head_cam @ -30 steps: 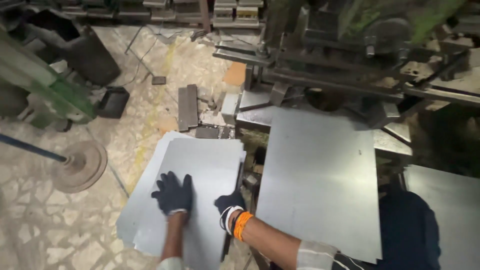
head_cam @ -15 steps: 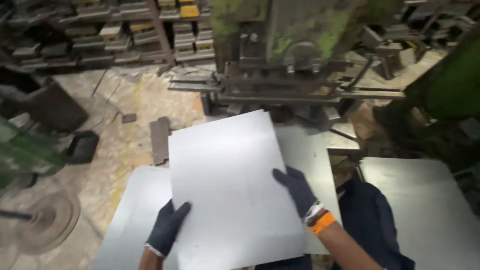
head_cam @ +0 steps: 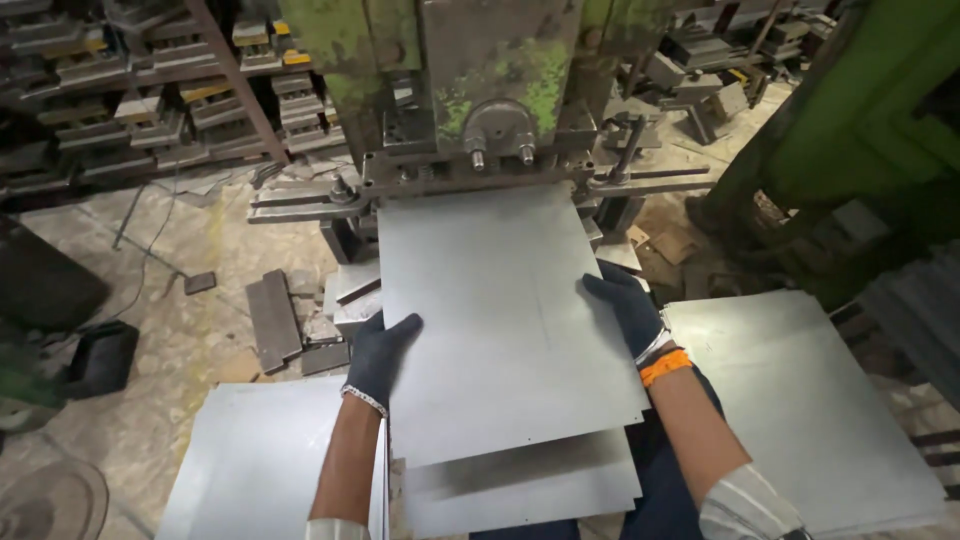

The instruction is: The recorder takes metal sheets from a pile, feeds them into a stamping machine, and then stacks the processed sheets.

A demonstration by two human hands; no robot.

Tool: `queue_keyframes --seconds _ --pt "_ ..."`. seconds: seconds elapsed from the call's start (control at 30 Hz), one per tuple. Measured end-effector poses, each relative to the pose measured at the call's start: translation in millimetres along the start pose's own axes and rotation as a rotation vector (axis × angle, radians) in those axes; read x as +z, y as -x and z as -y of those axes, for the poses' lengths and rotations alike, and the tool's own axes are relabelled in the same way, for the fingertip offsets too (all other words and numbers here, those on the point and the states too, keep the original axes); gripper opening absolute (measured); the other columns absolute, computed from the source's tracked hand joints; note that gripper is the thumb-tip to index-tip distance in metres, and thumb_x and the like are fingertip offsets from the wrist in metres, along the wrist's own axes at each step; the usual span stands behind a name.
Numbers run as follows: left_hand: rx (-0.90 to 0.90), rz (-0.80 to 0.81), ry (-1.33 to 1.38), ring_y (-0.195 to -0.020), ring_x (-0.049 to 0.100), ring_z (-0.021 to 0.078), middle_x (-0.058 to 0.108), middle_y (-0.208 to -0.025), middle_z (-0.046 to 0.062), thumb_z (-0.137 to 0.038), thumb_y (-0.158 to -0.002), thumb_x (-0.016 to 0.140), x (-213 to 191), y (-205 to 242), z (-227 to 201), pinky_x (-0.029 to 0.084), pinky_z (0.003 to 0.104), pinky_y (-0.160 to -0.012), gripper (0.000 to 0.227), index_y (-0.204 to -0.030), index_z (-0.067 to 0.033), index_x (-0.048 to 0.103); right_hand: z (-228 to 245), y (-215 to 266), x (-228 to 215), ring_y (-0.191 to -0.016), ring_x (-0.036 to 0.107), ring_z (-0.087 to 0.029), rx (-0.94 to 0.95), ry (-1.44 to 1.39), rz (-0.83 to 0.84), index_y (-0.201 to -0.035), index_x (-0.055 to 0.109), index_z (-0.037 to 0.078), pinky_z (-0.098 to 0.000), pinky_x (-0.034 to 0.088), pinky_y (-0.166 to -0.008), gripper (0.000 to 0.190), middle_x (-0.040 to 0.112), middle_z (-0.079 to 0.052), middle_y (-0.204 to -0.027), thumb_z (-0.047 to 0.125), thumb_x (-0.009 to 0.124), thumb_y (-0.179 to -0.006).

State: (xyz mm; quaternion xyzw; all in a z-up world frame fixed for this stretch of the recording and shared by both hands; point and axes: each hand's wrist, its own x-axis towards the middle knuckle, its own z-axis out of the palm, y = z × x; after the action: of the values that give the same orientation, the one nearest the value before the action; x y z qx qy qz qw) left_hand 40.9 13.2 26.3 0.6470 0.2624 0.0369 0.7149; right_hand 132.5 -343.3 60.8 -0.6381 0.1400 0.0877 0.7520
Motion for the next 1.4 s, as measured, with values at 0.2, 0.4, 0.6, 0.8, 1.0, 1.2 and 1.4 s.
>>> queue_keyframes --seconds 0.2,0.4,0.6,0.8,1.0,1.2,1.4 --pt "-0.065 -0.002 0.046 -0.096 0.075 0.0279 0.075 -0.105 0.02 -0.019 -0.079 0.088 11 -8 -3 0.061 0.045 -0.087 0.054 -0.127 -0.0051 0.07 3 -16 -4 -0.09 0.076 -0.025 -0.005 0.002 0.001 -0.125 0.074 0.019 -0.0332 0.062 -0.074 0.056 0.076 -0.012 -0.104 0.015 0.09 -0.071" --pt "-0.012 0.067 0.157 -0.108 0.07 0.032 0.071 -0.113 0.023 -0.005 -0.074 0.089 11 -36 -20 0.056 0.05 -0.097 0.066 -0.134 0.0024 0.062 -2 -68 2 -0.088 0.076 -0.024 0.036 -0.049 0.023 -0.129 0.071 0.015 -0.0336 0.062 -0.078 0.06 0.076 -0.013 -0.102 0.018 0.091 -0.073" --pt "0.023 0.014 -0.123 -0.113 0.069 0.0276 0.074 -0.114 0.017 -0.024 -0.076 0.093 18 -71 -59 0.052 0.046 -0.104 0.061 -0.128 -0.0033 0.068 -1 -135 12 -0.083 0.077 -0.023 -0.003 -0.058 0.056 -0.12 0.075 0.014 -0.0316 0.063 -0.073 0.053 0.077 -0.011 -0.095 0.021 0.093 -0.071" --pt "0.098 0.019 -0.332 -0.118 0.066 0.0335 0.073 -0.117 0.018 -0.039 -0.078 0.09 18 -89 -57 0.049 0.046 -0.106 0.059 -0.123 -0.0043 0.072 17 -121 19 -0.081 0.077 -0.023 0.013 -0.065 0.031 -0.115 0.076 0.015 -0.0315 0.062 -0.075 0.046 0.078 -0.009 -0.096 0.018 0.093 -0.072" --pt "0.086 -0.022 -0.214 -0.115 0.067 0.0284 0.074 -0.112 0.014 -0.038 -0.076 0.093 22 -96 -58 0.05 0.042 -0.105 0.058 -0.121 -0.0063 0.073 15 -118 25 -0.077 0.078 -0.023 -0.003 -0.077 0.044 -0.11 0.077 0.012 -0.0318 0.062 -0.071 0.042 0.078 -0.011 -0.09 0.015 0.091 -0.071" --pt "-0.002 -0.022 -0.19 -0.112 0.07 0.0268 0.075 -0.111 0.013 -0.033 -0.079 0.09 30 -87 -59 0.052 0.041 -0.101 0.054 -0.122 -0.0055 0.072 5 -141 11 -0.079 0.078 -0.025 -0.022 -0.059 0.014 -0.107 0.078 0.012 -0.0324 0.062 -0.073 0.04 0.078 -0.011 -0.092 0.016 0.094 -0.07" --pt "-0.004 -0.05 -0.133 -0.109 0.07 0.0273 0.074 -0.108 0.014 -0.03 -0.076 0.093 28 -88 -56 0.054 0.04 -0.099 0.056 -0.121 -0.0039 0.072 7 -141 12 -0.076 0.078 -0.025 -0.023 -0.055 0.007 -0.106 0.078 0.014 -0.0331 0.063 -0.07 0.04 0.077 -0.012 -0.089 0.016 0.094 -0.069"
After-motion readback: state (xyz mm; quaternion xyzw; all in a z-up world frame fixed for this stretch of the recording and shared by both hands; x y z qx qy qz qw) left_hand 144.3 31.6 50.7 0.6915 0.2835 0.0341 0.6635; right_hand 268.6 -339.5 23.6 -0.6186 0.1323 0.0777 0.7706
